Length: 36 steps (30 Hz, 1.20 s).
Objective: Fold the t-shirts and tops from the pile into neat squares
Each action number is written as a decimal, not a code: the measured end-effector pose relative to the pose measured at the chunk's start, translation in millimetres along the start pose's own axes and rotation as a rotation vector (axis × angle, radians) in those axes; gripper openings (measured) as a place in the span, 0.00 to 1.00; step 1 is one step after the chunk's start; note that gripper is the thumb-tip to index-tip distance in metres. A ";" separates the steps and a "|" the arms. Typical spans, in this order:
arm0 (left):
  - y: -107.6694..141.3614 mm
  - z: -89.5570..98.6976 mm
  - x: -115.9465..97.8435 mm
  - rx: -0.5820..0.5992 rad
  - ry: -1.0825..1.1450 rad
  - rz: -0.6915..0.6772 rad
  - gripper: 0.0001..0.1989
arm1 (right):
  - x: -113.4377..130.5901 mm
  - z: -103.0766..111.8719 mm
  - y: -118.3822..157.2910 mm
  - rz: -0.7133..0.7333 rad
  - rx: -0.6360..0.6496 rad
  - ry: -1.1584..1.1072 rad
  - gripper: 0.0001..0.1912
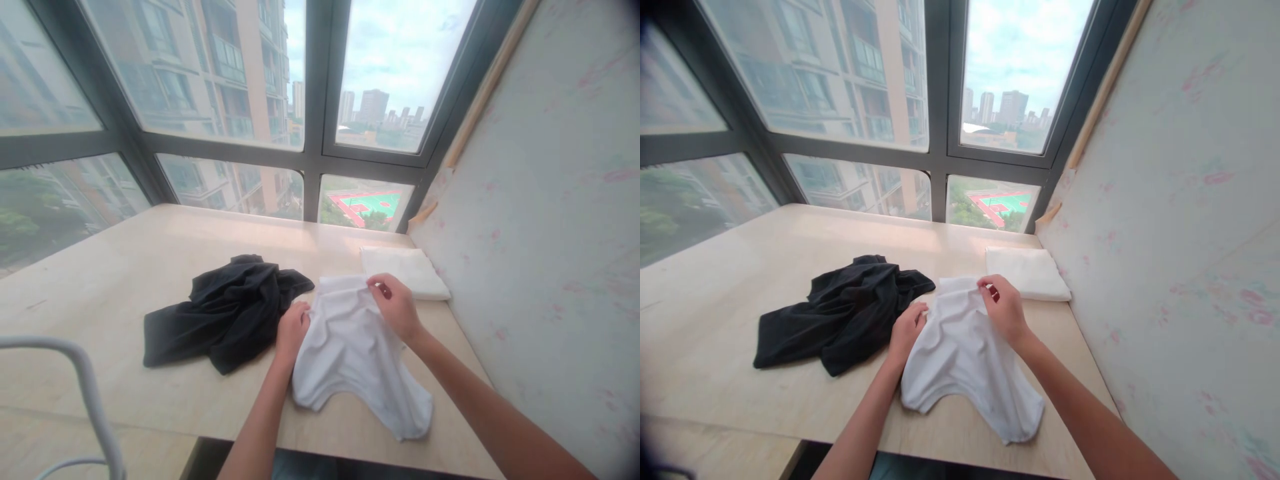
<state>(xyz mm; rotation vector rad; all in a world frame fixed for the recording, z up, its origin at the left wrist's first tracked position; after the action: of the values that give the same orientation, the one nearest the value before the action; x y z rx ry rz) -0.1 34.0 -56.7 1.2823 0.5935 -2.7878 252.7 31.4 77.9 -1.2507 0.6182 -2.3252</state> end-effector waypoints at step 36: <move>-46.8 118.5 -173.6 -0.536 0.497 -0.233 0.07 | -164.5 53.4 117.4 -0.495 -0.119 0.249 0.18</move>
<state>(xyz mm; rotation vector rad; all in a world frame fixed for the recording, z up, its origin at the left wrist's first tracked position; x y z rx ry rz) 20.7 12.0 156.5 1.8392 1.4690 -2.1781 399.1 18.5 -70.7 -1.2912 0.5829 -2.9240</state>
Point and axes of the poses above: each hand's wrist, its own y-axis away from the middle knuckle, its own z-axis out of the back of the hand, x = y × z, the point moved 2 cm from there along -y, towards the middle knuckle, and after that the axes turned 8 degrees about z, right-handed, at the moved point
